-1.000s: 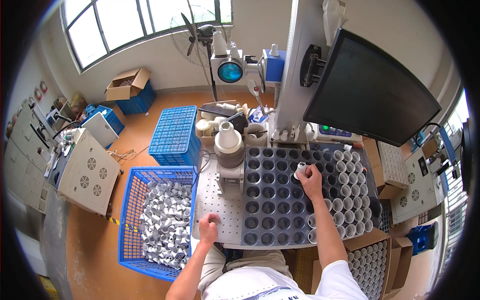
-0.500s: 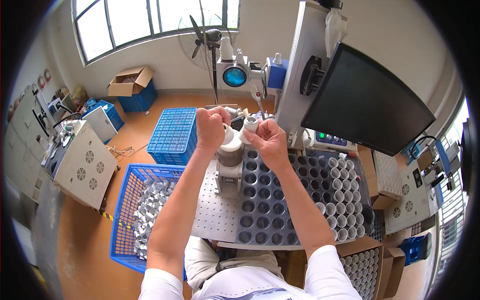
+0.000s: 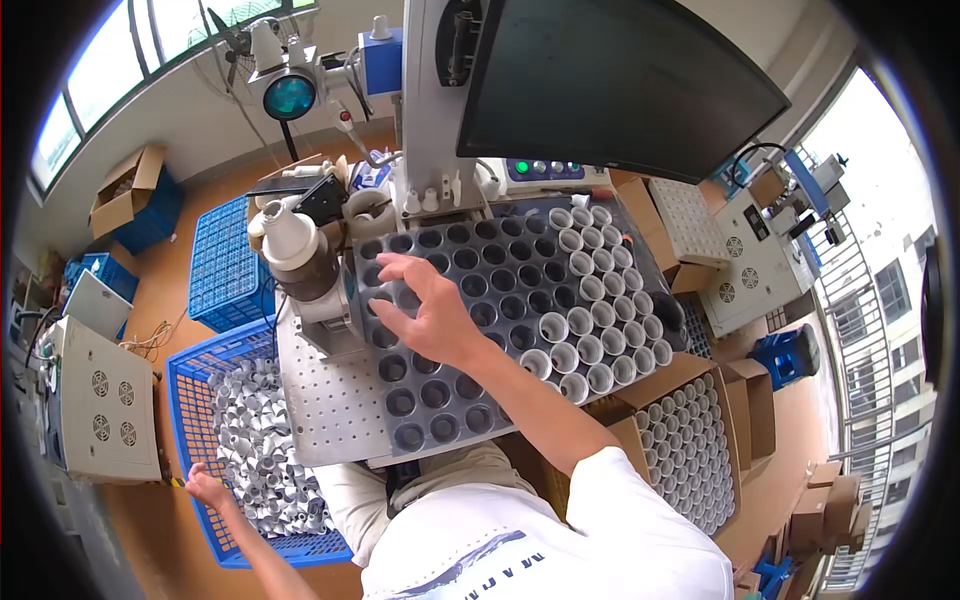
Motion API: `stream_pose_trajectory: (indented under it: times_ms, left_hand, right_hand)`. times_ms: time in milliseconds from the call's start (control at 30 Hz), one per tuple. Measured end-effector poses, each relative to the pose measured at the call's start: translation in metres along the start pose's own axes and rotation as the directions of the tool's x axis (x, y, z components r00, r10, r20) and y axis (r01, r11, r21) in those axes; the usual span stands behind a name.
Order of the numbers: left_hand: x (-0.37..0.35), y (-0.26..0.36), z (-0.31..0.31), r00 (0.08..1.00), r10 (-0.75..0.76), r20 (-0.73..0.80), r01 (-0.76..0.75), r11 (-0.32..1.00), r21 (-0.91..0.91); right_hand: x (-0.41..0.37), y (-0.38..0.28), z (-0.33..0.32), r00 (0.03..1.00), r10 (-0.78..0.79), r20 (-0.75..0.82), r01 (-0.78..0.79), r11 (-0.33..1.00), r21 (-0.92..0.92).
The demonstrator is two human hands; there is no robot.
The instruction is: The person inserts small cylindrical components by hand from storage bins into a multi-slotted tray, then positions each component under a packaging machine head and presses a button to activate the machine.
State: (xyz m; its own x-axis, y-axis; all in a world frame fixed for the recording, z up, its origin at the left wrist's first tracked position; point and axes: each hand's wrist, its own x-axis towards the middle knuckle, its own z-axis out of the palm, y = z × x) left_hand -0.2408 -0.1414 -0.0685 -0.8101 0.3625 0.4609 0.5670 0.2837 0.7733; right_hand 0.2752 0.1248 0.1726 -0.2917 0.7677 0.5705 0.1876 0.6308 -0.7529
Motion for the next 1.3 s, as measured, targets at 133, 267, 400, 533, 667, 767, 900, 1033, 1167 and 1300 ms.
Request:
stream_pose_trajectory:
  times_ms: [133,267,400,533,667,767,900,1033,1167,1300]
  left_hand:
    - [-0.094,-0.052,-0.04,0.947,-0.282,0.152,0.271,0.958,0.094]
    - [-0.12,-0.01,-0.006,0.944,-0.196,0.264,0.244,0.956,-0.164]
    - [-0.116,0.143,0.055,0.882,-0.004,0.472,0.119,0.97,-0.214]
    - [-0.137,0.246,0.086,0.764,0.187,0.618,0.029,0.946,-0.323]
    - [-0.166,0.243,0.115,0.686,0.174,0.706,0.125,0.928,-0.35]
    - [-0.171,0.246,0.116,0.718,0.17,0.675,0.12,0.925,-0.361]
    - [-0.171,0.244,0.113,0.732,0.175,0.658,0.108,0.924,-0.367]
    - [-0.172,0.25,0.112,0.74,0.157,0.654,0.114,0.929,-0.352]
    - [-0.172,0.25,0.111,0.727,0.156,0.668,0.121,0.929,-0.349]
    - [-0.171,0.244,0.113,0.759,0.269,0.592,-0.022,0.921,-0.389]
  right_hand:
    - [-0.07,0.033,-0.108,0.909,0.404,0.105,-0.271,0.763,-0.587]
    - [-0.09,0.038,-0.157,0.761,0.644,0.076,-0.284,0.437,-0.854]
    - [-0.096,0.058,-0.163,0.768,0.621,0.155,-0.091,0.346,-0.934]
    - [-0.061,0.042,-0.176,0.769,0.632,0.092,-0.358,0.546,-0.757]
    - [-0.031,0.044,-0.158,0.811,0.585,0.008,-0.543,0.758,-0.36]
    - [-0.028,0.086,-0.129,0.864,0.496,-0.09,-0.499,0.818,-0.286]
    - [-0.036,0.134,-0.097,0.878,0.435,-0.199,-0.474,0.848,-0.236]
    - [-0.041,0.139,-0.095,0.907,0.374,-0.195,-0.416,0.869,-0.268]
    - [-0.046,0.134,-0.092,0.906,0.367,-0.212,-0.408,0.891,-0.201]
    - [-0.044,0.132,-0.088,0.897,0.386,-0.217,-0.428,0.881,-0.201]
